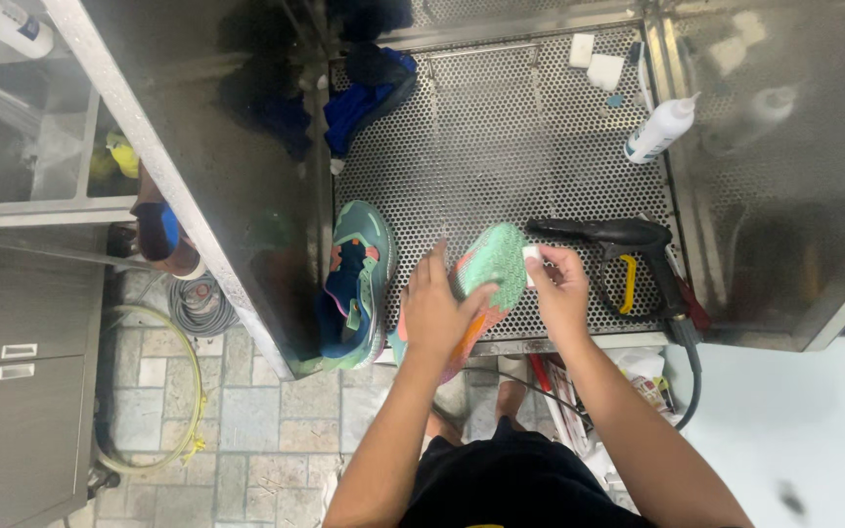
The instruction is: The person cleans a pair of colorful sneakers using a steam cleaner and a white sponge. They scrub the shoes on a metal grate, then move them to a sink to rinse with water from a large white bottle.
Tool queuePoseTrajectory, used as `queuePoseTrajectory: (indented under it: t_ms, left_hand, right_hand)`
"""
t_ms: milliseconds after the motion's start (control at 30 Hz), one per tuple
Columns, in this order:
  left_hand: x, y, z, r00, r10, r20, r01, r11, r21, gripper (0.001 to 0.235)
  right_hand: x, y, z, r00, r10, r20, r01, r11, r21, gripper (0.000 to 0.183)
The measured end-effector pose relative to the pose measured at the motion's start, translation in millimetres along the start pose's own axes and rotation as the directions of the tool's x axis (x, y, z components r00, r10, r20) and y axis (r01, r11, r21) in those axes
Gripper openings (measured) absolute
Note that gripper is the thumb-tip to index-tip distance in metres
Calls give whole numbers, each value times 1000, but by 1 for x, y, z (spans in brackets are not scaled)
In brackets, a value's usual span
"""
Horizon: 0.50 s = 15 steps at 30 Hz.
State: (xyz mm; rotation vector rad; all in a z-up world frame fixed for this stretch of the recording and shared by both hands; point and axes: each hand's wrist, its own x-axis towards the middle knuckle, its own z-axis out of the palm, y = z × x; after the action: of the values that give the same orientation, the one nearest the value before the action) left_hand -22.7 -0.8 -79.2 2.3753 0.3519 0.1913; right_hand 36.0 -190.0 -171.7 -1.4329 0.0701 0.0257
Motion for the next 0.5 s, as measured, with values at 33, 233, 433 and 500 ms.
queuePoseTrajectory:
  t_ms: [33,233,433,500]
  left_hand:
    - [-12,-3,3,1000,-15,22,13,996,87,103]
    - [-32,-17,31,987,23,158,-70,951,300,108]
    - [-10,-23,42,948,-39,315,-42,968,245,106]
    - [-8,-23,40,939,-65,339,-25,967,254,107]
  right_hand:
    - [3,4,-3,1000,-8,-18,7,999,-51,22]
    - [39,3,-6,997,-69,32,73,982,-172,26]
    - [28,-19,14,857,-457,239,508,666,-546,21]
    - [8,-25,20,843,-465,270,528,626,-574,19]
